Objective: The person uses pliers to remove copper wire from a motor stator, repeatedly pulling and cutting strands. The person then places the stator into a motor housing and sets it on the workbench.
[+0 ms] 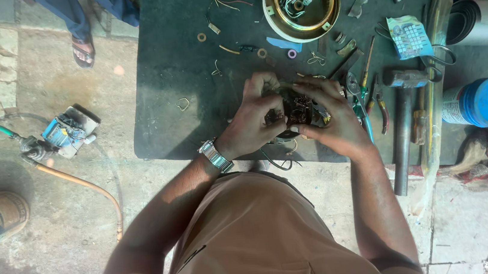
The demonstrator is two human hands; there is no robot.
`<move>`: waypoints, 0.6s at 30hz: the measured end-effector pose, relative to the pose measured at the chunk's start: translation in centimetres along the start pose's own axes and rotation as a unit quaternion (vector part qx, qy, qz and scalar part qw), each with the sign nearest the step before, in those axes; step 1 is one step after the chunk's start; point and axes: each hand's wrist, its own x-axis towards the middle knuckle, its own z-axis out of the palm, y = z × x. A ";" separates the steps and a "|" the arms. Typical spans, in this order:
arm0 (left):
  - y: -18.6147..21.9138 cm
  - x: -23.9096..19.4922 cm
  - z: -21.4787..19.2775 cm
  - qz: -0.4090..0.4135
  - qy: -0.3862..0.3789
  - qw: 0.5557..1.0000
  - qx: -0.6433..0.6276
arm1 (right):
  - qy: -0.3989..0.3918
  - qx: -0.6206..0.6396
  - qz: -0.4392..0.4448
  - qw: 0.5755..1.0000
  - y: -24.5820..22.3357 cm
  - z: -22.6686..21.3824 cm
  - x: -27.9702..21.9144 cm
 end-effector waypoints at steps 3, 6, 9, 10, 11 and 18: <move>0.9 -0.1 0.0 -0.007 -0.014 1.000 0.008 | 0.001 -0.018 0.001 1.000 -0.1 0.2 -0.1; 1.9 0.0 -0.2 -0.007 -0.009 0.999 0.041 | 0.012 -0.045 0.001 0.999 -0.1 0.4 0.4; 2.5 -0.2 -0.2 -0.013 -0.012 0.998 0.061 | 0.017 -0.095 -0.014 0.995 -0.1 0.5 0.2; 2.7 -0.1 -0.2 -0.016 -0.014 0.998 0.065 | 0.022 -0.099 -0.019 0.995 0.0 0.6 0.2; 2.8 -0.1 -0.3 -0.018 -0.017 0.997 0.073 | 0.026 -0.103 -0.024 0.994 -0.1 0.7 0.1; 3.1 0.1 -0.5 -0.042 -0.023 0.994 0.097 | 0.082 -0.126 -0.075 0.986 0.6 1.6 0.2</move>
